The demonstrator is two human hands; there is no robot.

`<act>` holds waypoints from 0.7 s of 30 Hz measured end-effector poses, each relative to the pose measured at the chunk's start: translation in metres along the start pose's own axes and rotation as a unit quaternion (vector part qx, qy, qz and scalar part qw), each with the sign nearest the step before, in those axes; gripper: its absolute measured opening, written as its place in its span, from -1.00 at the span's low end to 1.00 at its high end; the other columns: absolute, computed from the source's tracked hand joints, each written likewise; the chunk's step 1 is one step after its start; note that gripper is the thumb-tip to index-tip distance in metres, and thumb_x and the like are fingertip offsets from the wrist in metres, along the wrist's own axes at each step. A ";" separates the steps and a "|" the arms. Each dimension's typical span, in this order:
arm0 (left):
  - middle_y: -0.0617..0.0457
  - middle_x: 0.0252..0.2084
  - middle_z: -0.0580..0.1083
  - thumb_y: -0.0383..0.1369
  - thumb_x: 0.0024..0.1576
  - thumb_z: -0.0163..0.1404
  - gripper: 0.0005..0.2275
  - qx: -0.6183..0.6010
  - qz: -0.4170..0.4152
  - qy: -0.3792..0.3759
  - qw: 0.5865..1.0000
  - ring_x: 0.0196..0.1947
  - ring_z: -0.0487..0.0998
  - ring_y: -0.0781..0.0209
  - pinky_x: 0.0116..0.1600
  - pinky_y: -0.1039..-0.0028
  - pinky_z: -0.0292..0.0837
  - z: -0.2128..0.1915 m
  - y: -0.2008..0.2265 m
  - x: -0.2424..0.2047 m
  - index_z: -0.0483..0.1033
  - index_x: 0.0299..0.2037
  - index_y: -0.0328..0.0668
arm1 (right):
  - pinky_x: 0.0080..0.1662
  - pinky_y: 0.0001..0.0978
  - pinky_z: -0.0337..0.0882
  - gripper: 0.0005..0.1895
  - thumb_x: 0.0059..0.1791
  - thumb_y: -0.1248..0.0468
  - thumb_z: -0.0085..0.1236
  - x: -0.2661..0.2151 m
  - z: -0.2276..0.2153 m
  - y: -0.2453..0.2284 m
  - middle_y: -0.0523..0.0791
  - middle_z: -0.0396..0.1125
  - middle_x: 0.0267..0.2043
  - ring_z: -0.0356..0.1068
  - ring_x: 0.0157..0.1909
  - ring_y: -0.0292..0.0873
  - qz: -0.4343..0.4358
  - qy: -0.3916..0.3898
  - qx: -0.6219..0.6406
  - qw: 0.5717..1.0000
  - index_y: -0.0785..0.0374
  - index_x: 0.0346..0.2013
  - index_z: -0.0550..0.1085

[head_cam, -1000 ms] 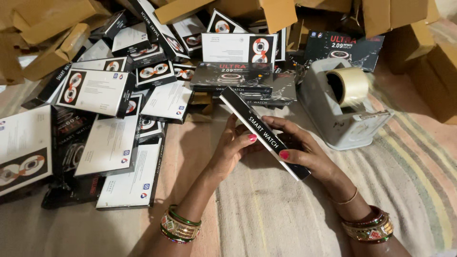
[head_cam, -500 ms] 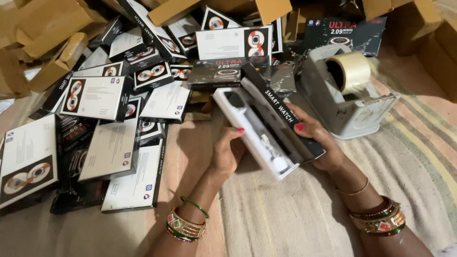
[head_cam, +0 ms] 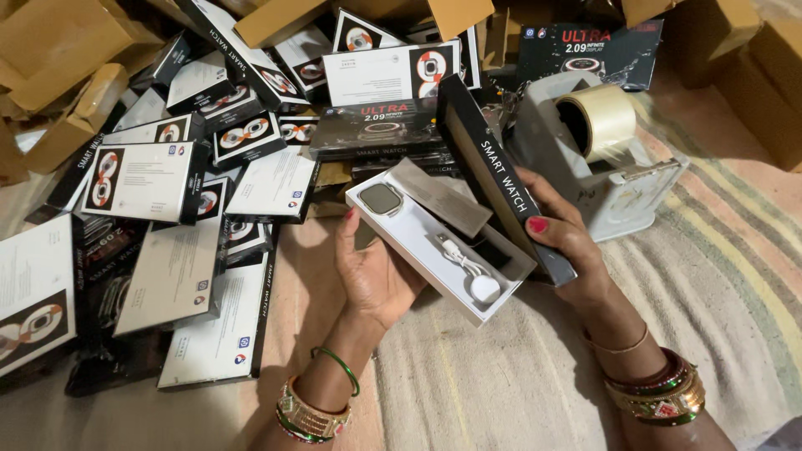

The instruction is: The person opens a smartwatch box, places the watch and accessories inside, closes the box, puts it into a cardboard shipping box, and seals the box with packing tape. The process is repeated for multiple units.

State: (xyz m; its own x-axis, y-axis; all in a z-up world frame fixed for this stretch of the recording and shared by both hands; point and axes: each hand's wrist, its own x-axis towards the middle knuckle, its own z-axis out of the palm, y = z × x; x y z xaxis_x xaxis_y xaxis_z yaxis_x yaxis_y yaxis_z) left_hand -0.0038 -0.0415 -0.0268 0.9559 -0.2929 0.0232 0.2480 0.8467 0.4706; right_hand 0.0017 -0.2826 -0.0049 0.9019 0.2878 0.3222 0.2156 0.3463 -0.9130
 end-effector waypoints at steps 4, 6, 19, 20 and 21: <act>-0.11 0.04 0.43 0.17 -0.05 -0.02 -0.26 0.176 0.094 0.064 0.978 0.12 0.49 0.00 0.13 0.11 0.48 -0.012 -0.009 -0.001 0.28 0.25 -0.15 | -0.11 -0.25 0.37 -0.15 -0.11 0.11 0.09 0.002 -0.002 0.010 0.18 0.35 0.12 0.39 -0.07 0.02 0.096 -0.058 0.046 0.993 0.46 0.42 0.24; -0.13 0.04 0.43 0.10 0.03 0.05 -0.30 0.236 0.127 0.069 0.961 0.11 0.48 0.00 0.16 0.17 0.46 -0.015 -0.012 -0.003 0.31 0.26 -0.27 | -0.01 -0.31 0.35 -0.17 -0.10 0.06 0.08 0.000 0.000 0.011 0.16 0.33 0.07 0.35 -0.03 -0.04 0.099 -0.076 0.017 0.992 0.48 0.38 0.24; -0.10 -0.17 0.41 0.21 0.09 0.03 -0.29 0.134 0.081 0.186 0.970 -0.17 0.45 -0.02 -0.06 0.17 0.40 -0.019 0.004 0.008 0.30 0.22 -0.24 | 0.08 -0.31 0.37 -0.21 -0.13 0.13 0.10 0.000 0.015 -0.012 0.04 0.38 0.09 0.34 0.03 -0.10 -0.018 0.080 -0.121 0.989 0.37 0.37 0.29; -0.15 -0.14 0.37 0.20 0.09 0.04 -0.23 0.144 0.062 0.240 0.958 -0.14 0.39 -0.11 -0.04 0.13 0.32 -0.020 0.007 0.012 0.24 0.33 -0.25 | 0.12 -0.31 0.38 -0.21 -0.16 0.14 0.12 -0.002 0.017 -0.016 0.03 0.37 0.15 0.34 0.09 -0.11 -0.032 0.101 -0.166 0.980 0.33 0.36 0.30; -0.20 -0.12 0.33 0.19 0.09 0.05 -0.17 0.153 0.043 0.294 0.943 -0.11 0.34 -0.20 -0.02 0.09 0.24 -0.021 0.011 0.013 0.18 0.44 -0.26 | 0.16 -0.30 0.38 -0.21 -0.18 0.16 0.13 -0.003 0.018 -0.018 0.01 0.35 0.20 0.35 0.15 -0.12 -0.046 0.122 -0.211 0.969 0.29 0.35 0.31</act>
State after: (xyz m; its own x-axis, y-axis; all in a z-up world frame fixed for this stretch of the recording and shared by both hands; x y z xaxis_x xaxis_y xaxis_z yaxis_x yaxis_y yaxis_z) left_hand 0.0151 -0.0269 -0.0403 0.9147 0.1441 -0.3776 0.1943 0.6624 0.7235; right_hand -0.0120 -0.2738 0.0154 0.9221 0.0348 0.3853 0.3866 -0.0494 -0.9209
